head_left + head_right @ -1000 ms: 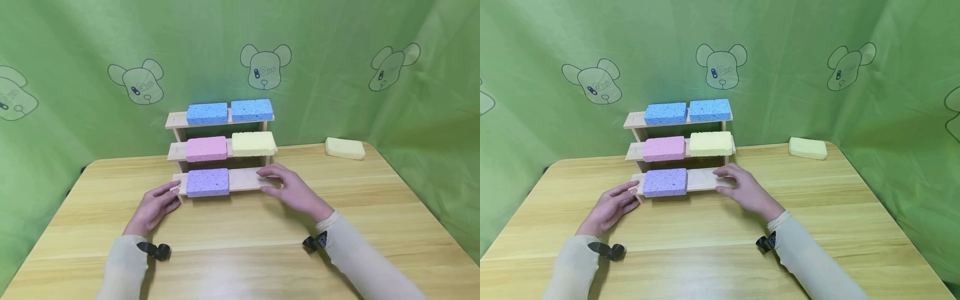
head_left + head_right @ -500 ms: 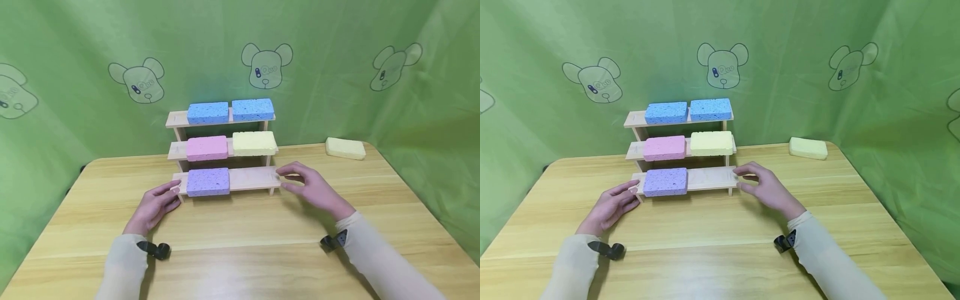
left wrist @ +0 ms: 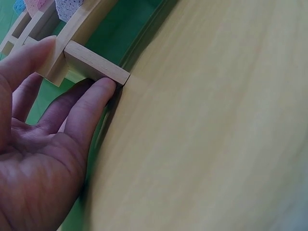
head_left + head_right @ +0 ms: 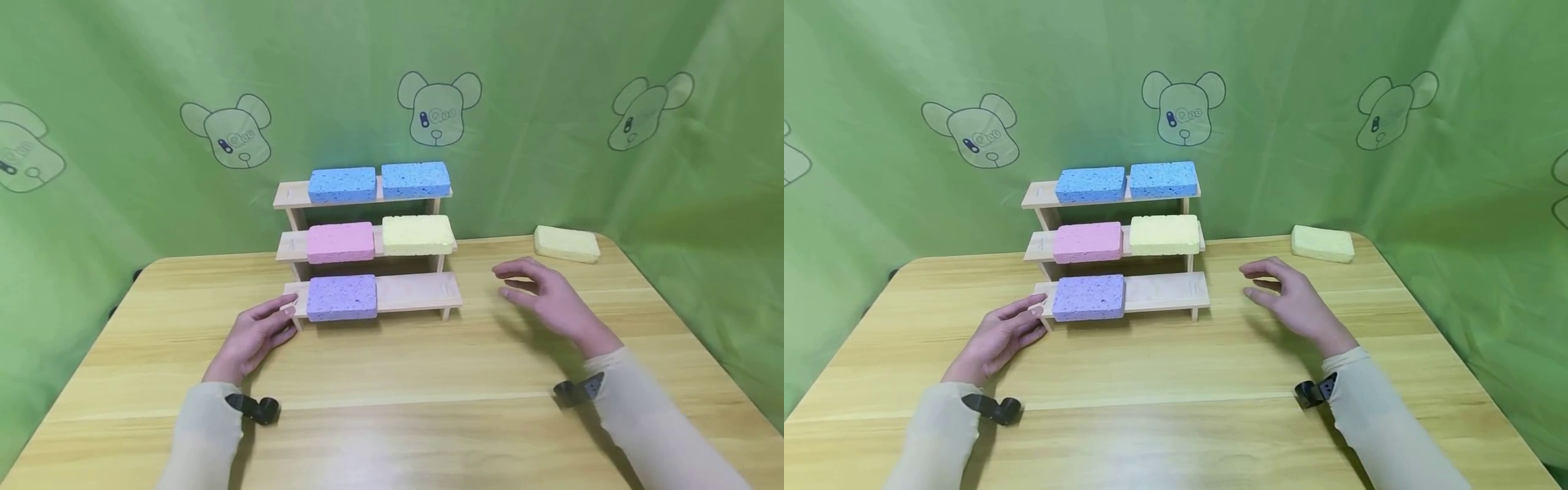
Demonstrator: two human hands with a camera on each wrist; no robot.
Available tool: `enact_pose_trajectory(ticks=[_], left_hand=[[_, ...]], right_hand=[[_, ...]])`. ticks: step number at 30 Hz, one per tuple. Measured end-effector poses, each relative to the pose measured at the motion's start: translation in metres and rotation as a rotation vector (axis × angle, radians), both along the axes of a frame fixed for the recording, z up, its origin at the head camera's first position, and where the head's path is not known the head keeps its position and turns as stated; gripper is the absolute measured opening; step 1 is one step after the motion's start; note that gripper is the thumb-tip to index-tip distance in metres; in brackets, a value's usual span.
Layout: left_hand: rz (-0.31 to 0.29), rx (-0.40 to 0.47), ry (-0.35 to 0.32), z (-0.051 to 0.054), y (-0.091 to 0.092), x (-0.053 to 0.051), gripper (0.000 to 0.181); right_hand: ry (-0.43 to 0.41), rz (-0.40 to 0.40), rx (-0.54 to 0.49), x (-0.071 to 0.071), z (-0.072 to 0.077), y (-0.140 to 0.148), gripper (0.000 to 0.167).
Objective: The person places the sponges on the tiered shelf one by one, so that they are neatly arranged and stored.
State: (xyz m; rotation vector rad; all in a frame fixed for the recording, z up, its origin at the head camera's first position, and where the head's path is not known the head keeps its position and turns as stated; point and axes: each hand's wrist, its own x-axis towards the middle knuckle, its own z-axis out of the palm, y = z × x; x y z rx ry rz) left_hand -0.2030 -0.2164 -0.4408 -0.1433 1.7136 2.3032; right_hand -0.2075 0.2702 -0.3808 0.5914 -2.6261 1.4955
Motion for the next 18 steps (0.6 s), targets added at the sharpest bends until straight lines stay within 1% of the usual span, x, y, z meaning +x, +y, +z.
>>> enact_pose_trajectory(ticks=[5, 10, 14, 18], left_hand=[[0.001, 0.002, -0.003, 0.001, 0.0, 0.0, 0.029], [0.001, 0.002, -0.006, 0.001, 0.001, 0.001, 0.032], [0.004, -0.003, -0.004, 0.001, 0.001, 0.001, 0.036], [0.006, -0.004, 0.004, 0.001, 0.001, 0.001, 0.039]], right_hand=[[-0.012, -0.05, -0.013, 0.001, -0.002, 0.018, 0.038], [-0.039, -0.108, -0.014, 0.002, -0.006, 0.04, 0.041], [-0.045, -0.145, 0.026, 0.002, -0.01, 0.052, 0.041], [-0.038, -0.163, 0.06, 0.002, -0.011, 0.059, 0.041]])
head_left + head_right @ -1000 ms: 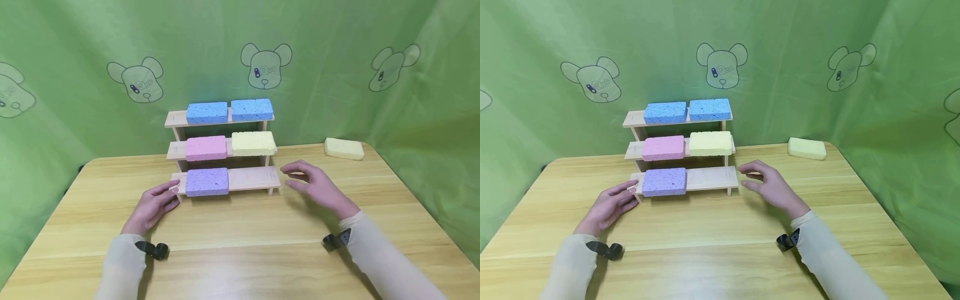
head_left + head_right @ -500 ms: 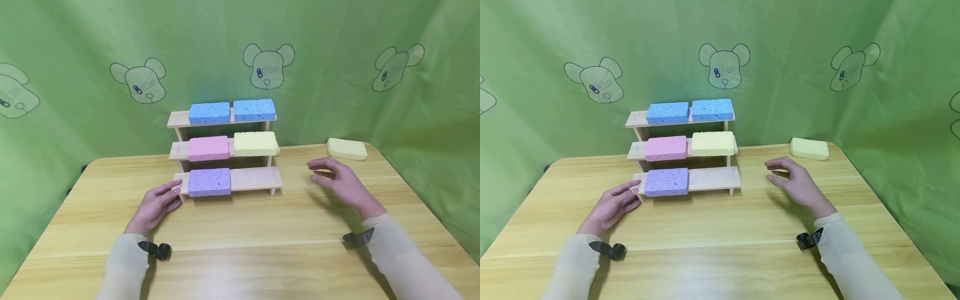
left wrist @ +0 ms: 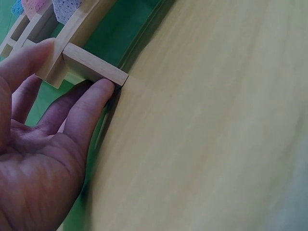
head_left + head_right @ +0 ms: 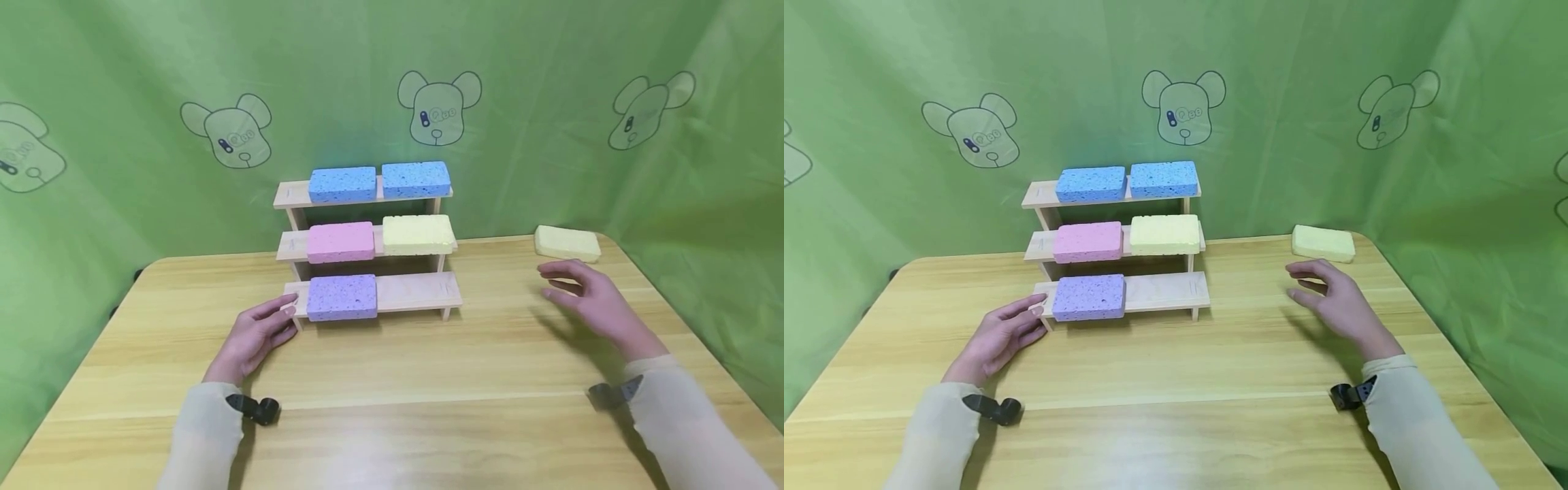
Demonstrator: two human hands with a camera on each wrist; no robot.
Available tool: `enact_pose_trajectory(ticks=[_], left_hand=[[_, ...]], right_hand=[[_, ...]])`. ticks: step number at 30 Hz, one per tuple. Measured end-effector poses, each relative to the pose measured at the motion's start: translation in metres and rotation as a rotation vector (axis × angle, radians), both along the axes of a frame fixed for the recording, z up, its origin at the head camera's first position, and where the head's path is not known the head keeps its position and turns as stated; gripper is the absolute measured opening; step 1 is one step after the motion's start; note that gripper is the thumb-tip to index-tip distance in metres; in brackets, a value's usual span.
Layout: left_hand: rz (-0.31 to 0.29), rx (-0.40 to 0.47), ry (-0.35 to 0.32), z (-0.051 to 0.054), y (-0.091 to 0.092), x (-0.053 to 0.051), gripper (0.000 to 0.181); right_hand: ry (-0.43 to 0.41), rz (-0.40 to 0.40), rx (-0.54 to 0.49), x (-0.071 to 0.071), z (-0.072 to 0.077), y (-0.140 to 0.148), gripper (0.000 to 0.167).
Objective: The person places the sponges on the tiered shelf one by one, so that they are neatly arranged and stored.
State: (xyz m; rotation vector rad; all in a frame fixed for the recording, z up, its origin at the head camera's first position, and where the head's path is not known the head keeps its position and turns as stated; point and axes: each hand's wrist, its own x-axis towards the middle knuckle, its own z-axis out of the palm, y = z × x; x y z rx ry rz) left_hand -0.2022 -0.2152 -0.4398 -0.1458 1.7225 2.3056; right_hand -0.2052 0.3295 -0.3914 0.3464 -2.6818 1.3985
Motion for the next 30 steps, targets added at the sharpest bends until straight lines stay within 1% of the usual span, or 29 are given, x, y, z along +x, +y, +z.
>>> enact_pose_trajectory(ticks=[6, 11, 15, 21, 27, 30], left_hand=[[0.001, 0.0, -0.004, 0.001, 0.0, 0.0, 0.043], [0.0, 0.002, 0.003, 0.002, -0.001, 0.0, 0.038], [0.0, 0.003, 0.008, 0.002, -0.001, 0.0, 0.035], [-0.006, 0.005, 0.012, 0.002, -0.001, -0.001, 0.038], [-0.006, 0.007, 0.005, 0.001, -0.001, -0.001, 0.038], [-0.004, 0.008, 0.002, 0.001, -0.001, -0.001, 0.037]], right_hand=[[0.007, -0.033, 0.047, -0.001, 0.0, 0.008, 0.04], [-0.004, -0.046, 0.025, -0.001, -0.001, 0.018, 0.043], [-0.004, -0.05, 0.034, -0.001, -0.001, 0.029, 0.048], [0.003, -0.1, 0.055, -0.005, -0.004, 0.046, 0.048], [-0.057, -0.119, 0.085, -0.012, -0.001, 0.058, 0.06], [-0.086, -0.128, 0.079, -0.017, 0.001, 0.062, 0.065]])
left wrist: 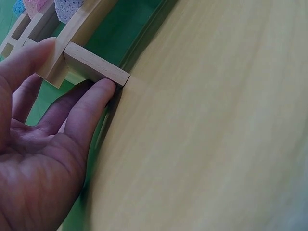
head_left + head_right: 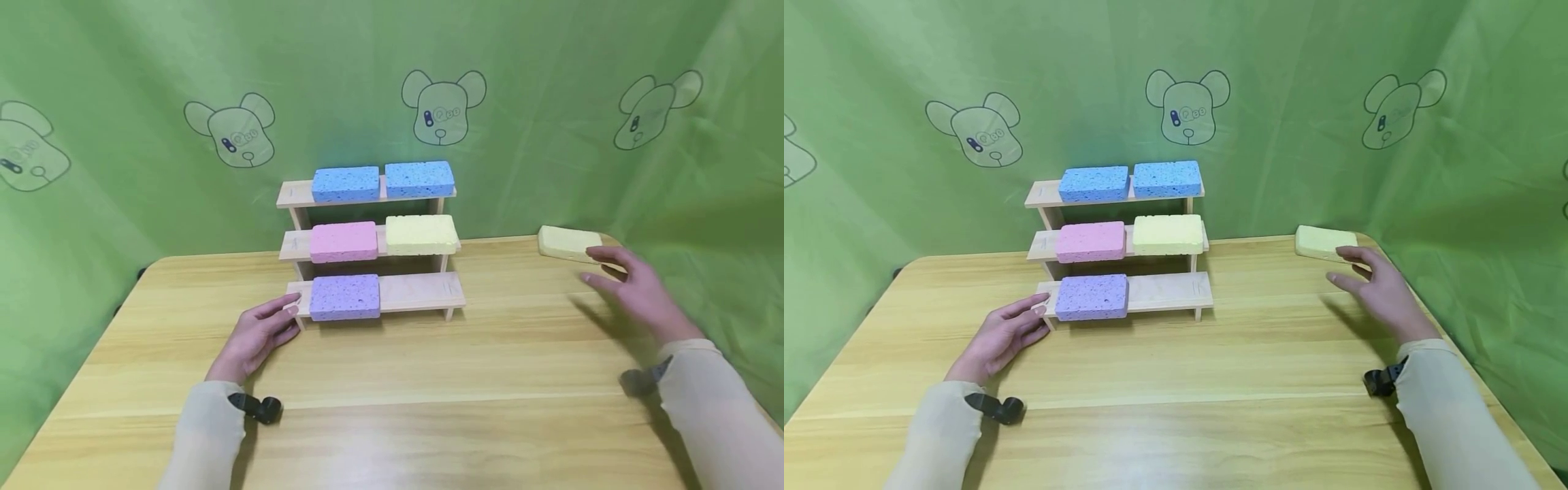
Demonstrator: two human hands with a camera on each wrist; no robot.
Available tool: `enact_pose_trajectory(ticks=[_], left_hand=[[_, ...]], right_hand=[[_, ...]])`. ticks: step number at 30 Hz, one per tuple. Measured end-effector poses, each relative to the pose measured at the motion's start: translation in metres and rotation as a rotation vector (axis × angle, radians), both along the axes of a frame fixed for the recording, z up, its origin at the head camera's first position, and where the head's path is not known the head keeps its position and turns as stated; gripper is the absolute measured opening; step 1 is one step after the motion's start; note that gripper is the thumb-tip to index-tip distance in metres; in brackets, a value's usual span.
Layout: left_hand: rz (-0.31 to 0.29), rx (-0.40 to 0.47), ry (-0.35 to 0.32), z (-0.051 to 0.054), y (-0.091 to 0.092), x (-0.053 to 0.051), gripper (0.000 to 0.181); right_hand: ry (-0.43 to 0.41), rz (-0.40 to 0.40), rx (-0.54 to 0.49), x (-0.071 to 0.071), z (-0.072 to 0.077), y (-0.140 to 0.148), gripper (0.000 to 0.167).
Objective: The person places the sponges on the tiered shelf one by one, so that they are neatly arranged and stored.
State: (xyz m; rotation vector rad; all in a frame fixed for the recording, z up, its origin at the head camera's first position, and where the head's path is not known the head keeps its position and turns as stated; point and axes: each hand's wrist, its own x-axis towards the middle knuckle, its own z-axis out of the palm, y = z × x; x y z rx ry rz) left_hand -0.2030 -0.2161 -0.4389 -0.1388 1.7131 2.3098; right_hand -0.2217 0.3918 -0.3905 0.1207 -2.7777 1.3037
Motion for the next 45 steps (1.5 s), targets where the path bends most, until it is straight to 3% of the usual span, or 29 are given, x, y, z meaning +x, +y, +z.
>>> enact_pose_trajectory(ticks=[6, 17, 25, 34, 45], left_hand=[[0.001, -0.003, 0.0, 0.0, 0.0, 0.0, 0.04], [-0.001, 0.008, -0.008, 0.0, 0.0, 0.0, 0.035], [0.001, 0.001, -0.003, 0.0, 0.0, 0.0, 0.037], [0.0, -0.001, -0.012, -0.001, -0.001, 0.0, 0.038], [0.001, -0.008, -0.016, -0.001, 0.0, 0.0, 0.043]], right_hand=[[-0.019, -0.016, 0.003, -0.009, 0.0, 0.005, 0.073], [-0.066, -0.035, 0.115, -0.026, -0.001, 0.014, 0.089], [-0.106, -0.018, 0.155, -0.04, -0.005, 0.02, 0.096], [-0.156, 0.018, 0.27, -0.058, -0.005, 0.035, 0.099], [-0.252, 0.021, 0.278, -0.069, 0.003, 0.043, 0.11]])
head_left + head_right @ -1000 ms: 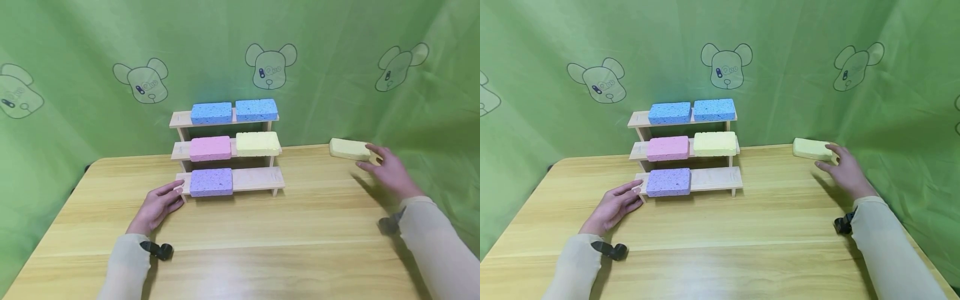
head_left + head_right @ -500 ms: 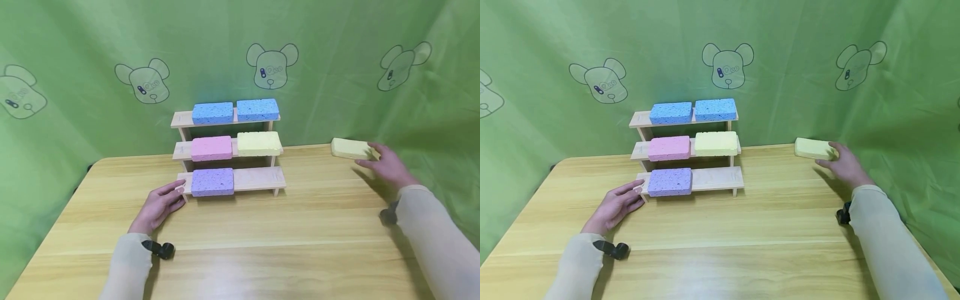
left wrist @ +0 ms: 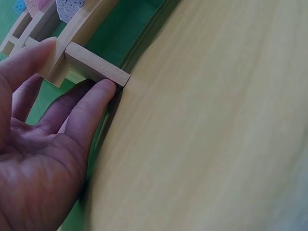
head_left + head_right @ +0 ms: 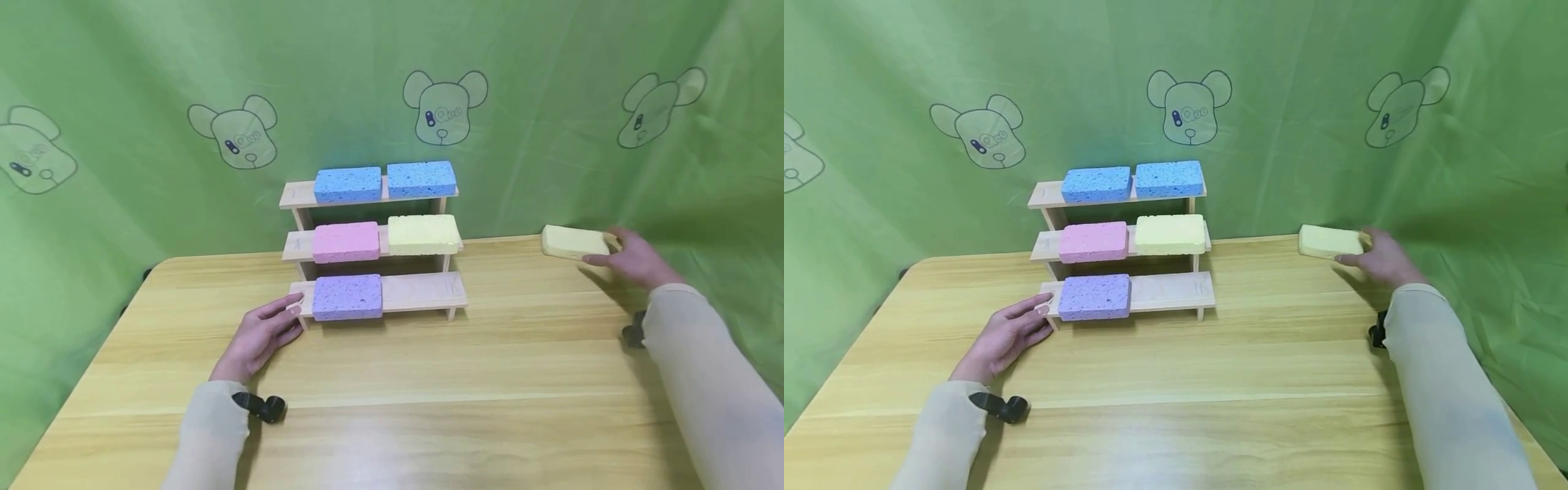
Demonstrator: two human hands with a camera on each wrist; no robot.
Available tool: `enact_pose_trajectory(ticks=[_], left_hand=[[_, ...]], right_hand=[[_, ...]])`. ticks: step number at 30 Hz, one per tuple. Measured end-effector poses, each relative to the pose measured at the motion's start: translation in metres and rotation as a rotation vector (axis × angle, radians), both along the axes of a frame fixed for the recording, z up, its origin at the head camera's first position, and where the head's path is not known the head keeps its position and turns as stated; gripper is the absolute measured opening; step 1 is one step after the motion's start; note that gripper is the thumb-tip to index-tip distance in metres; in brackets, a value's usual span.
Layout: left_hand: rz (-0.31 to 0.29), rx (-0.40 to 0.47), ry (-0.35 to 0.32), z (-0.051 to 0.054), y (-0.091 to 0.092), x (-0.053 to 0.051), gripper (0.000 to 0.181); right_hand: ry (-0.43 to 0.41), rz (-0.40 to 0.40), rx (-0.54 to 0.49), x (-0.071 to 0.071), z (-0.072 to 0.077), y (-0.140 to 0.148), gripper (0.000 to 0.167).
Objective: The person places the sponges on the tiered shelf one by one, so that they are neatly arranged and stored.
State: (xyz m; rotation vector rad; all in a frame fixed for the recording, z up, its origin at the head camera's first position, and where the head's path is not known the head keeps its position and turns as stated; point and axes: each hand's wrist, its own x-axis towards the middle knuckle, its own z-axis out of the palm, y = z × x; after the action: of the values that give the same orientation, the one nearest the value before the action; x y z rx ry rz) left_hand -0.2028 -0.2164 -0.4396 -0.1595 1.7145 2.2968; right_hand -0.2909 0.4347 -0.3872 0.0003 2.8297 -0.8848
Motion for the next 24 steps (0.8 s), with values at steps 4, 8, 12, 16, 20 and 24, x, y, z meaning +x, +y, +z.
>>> enact_pose_trajectory(ticks=[4, 8, 12, 16, 20, 24], left_hand=[[0.002, -0.006, -0.002, 0.001, 0.001, 0.0, 0.045], [0.003, -0.003, -0.001, 0.001, 0.001, -0.001, 0.046], [0.005, 0.007, -0.004, -0.001, 0.0, -0.001, 0.044], [0.01, 0.011, -0.009, -0.002, 0.0, -0.001, 0.043], [0.006, 0.01, -0.007, -0.002, 0.001, -0.001, 0.045], [0.007, 0.004, -0.004, 0.0, 0.0, -0.001, 0.046]], right_hand=[[-0.032, 0.019, 0.005, -0.004, 0.001, 0.001, 0.113], [-0.035, 0.059, 0.028, -0.011, 0.0, 0.005, 0.111], [-0.033, 0.095, 0.054, -0.021, -0.002, 0.006, 0.107], [-0.046, 0.11, 0.044, -0.029, -0.003, 0.004, 0.105], [-0.08, 0.099, 0.004, -0.032, -0.006, 0.0, 0.102], [-0.031, 0.115, 0.058, -0.035, -0.01, -0.003, 0.09]])
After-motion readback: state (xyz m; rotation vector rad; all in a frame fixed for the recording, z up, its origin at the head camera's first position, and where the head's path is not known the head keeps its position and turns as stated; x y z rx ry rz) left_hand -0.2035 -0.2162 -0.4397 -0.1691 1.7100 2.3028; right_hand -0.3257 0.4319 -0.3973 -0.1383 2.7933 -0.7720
